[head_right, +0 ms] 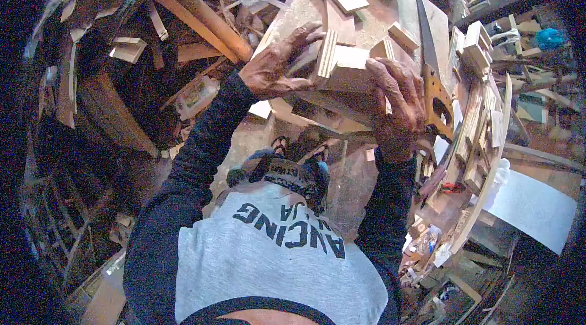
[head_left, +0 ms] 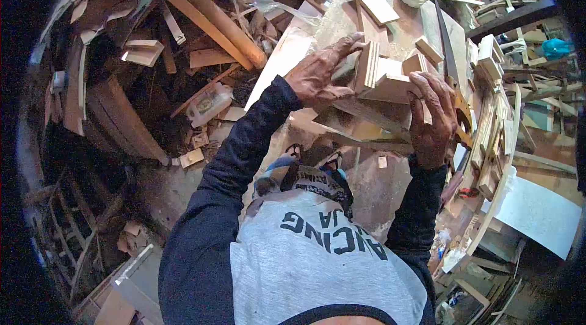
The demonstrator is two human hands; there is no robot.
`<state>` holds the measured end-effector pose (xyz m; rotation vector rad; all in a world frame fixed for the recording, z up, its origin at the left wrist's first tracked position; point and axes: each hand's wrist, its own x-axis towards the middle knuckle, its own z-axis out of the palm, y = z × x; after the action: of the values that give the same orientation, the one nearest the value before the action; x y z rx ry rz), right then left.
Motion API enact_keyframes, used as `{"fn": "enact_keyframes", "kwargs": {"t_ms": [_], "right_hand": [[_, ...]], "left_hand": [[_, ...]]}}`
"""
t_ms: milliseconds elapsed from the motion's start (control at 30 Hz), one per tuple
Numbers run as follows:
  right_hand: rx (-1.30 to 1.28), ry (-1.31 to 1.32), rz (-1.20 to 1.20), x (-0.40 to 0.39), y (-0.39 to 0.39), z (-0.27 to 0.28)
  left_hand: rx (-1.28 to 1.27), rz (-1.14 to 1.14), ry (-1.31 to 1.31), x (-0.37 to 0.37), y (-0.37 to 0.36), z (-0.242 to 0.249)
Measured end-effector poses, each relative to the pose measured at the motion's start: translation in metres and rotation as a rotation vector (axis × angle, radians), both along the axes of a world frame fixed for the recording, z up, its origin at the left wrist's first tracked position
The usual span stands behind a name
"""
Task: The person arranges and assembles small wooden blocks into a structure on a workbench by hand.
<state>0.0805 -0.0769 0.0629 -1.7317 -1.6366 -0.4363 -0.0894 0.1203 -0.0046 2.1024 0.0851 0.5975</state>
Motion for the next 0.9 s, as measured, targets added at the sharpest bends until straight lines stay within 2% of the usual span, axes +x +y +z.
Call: {"fn": "enact_keyframes", "kwargs": {"t_ms": [167, 267, 367, 400, 500, 600, 900], "right_hand": [[-0.019, 0.011, -0.023, -0.004, -0.002, 0.003], [-0.017, 0.038, -0.043, -0.006, -0.002, 0.004], [0.017, 0.045, -0.035, -0.004, -0.001, 0.0], [0.02, 0.044, -0.036, -0.005, -0.001, 0.0], [0.026, 0.027, -0.029, -0.003, -0.002, 0.002], [0.058, 0.033, -0.009, 0.001, -0.002, -0.004], [0.054, 0.037, -0.022, 0.0, -0.003, -0.001]], "left_hand": [[-0.004, 0.07, 0.074, -0.001, -0.001, -0.001], [0.156, 0.129, -0.005, -0.001, -0.002, 0.002], [0.199, 0.158, -0.002, 0.003, 0.0, -0.003], [0.069, 0.097, -0.026, 0.005, 0.001, -0.003], [0.056, 0.082, 0.036, 0.003, 0.0, 0.002], [0.054, 0.041, -0.01, 0.006, 0.003, 0.0], [0.078, 0.084, 0.01, 0.006, 0.006, -0.006]]}}
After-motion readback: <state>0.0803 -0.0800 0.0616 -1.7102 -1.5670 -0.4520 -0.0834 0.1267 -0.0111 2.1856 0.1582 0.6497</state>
